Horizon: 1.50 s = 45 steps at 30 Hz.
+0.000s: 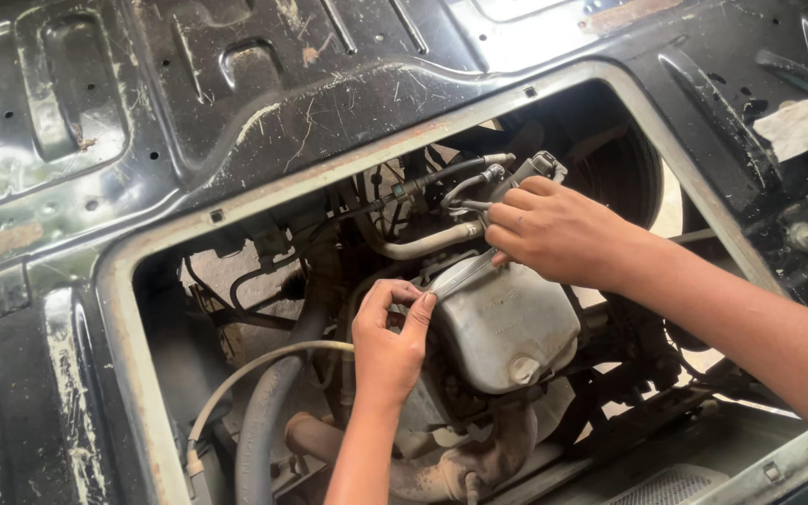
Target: The person uses a wrench to tighten bolts on a silver engine component located within the engine bay. They repeatedly adjust the wrench and reposition their hands to secure the part.
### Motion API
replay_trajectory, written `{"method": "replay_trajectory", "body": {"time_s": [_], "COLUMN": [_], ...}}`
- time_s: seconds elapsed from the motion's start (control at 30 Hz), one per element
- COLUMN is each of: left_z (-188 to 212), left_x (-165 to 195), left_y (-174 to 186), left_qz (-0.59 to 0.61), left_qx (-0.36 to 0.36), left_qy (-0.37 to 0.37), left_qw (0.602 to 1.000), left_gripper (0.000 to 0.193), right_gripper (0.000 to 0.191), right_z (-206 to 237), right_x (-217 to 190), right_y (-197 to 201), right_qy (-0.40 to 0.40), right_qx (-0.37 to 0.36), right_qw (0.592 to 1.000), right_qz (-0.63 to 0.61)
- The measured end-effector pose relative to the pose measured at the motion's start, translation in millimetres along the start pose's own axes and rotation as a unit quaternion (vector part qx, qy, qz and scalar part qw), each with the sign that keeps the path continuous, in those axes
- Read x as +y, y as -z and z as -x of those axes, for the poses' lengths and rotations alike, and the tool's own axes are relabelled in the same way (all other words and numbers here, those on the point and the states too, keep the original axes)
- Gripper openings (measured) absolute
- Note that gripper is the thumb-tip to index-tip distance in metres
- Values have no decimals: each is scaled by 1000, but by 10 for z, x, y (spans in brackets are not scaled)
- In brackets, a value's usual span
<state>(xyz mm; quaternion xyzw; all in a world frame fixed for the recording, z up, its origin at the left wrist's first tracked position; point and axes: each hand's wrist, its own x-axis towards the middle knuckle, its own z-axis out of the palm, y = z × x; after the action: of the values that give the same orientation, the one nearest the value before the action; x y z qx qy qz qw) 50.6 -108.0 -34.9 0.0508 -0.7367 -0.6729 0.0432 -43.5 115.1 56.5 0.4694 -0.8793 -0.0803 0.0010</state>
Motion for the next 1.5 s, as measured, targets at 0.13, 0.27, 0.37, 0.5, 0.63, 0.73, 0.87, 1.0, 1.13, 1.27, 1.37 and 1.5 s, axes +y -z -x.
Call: {"method": "replay_trajectory", "body": {"time_s": [0.13,0.27,0.37,0.5,0.63,0.73,0.87,1.0,1.13,1.27,1.37,1.5], "left_z": [-19,-17,-8,-5,-1,18,38,41,67,30,-21,-11], "left_x": [41,71,75,66,82,123,167,141,114,163,224,275], "left_y": [64,163,183,164,145,148,150,149,161,148,147,173], "left_qz": [7,3,-23,-50,-48,-54,-51,-126,-154,-182,-184,-138], "left_qx": [-18,-55,-62,-56,-39,-44,-78,-52,-55,-40,0,6], "left_qy": [40,-12,7,-30,-41,-45,0,-99,-163,-216,-253,-215], "left_qw": [999,998,998,997,997,997,996,986,973,958,950,967], "left_gripper": [17,17,16,16,16,15,17,20,23,27,34,25], "right_gripper": [18,23,23,25,28,27,25,23,19,21,21,21], "right_z": [4,-2,4,15,44,107,175,163,221,176,52,137], "right_x": [-37,-72,-71,-46,-106,-237,-343,-308,-350,-317,-165,-193], "right_y": [-2,-17,-37,-55,-22,36,87,47,39,116,196,314], "right_qy": [-13,-31,-25,-27,-54,-66,-99,-116,-152,-153,-142,-190], "right_qx": [6,17,21,14,0,28,24,20,-16,-24,-9,-47], "right_qw": [1000,999,999,1000,998,997,993,987,977,969,965,948], "right_qz": [16,-5,-1,-6,-24,-32,-52,-109,-151,-195,-219,-249]}}
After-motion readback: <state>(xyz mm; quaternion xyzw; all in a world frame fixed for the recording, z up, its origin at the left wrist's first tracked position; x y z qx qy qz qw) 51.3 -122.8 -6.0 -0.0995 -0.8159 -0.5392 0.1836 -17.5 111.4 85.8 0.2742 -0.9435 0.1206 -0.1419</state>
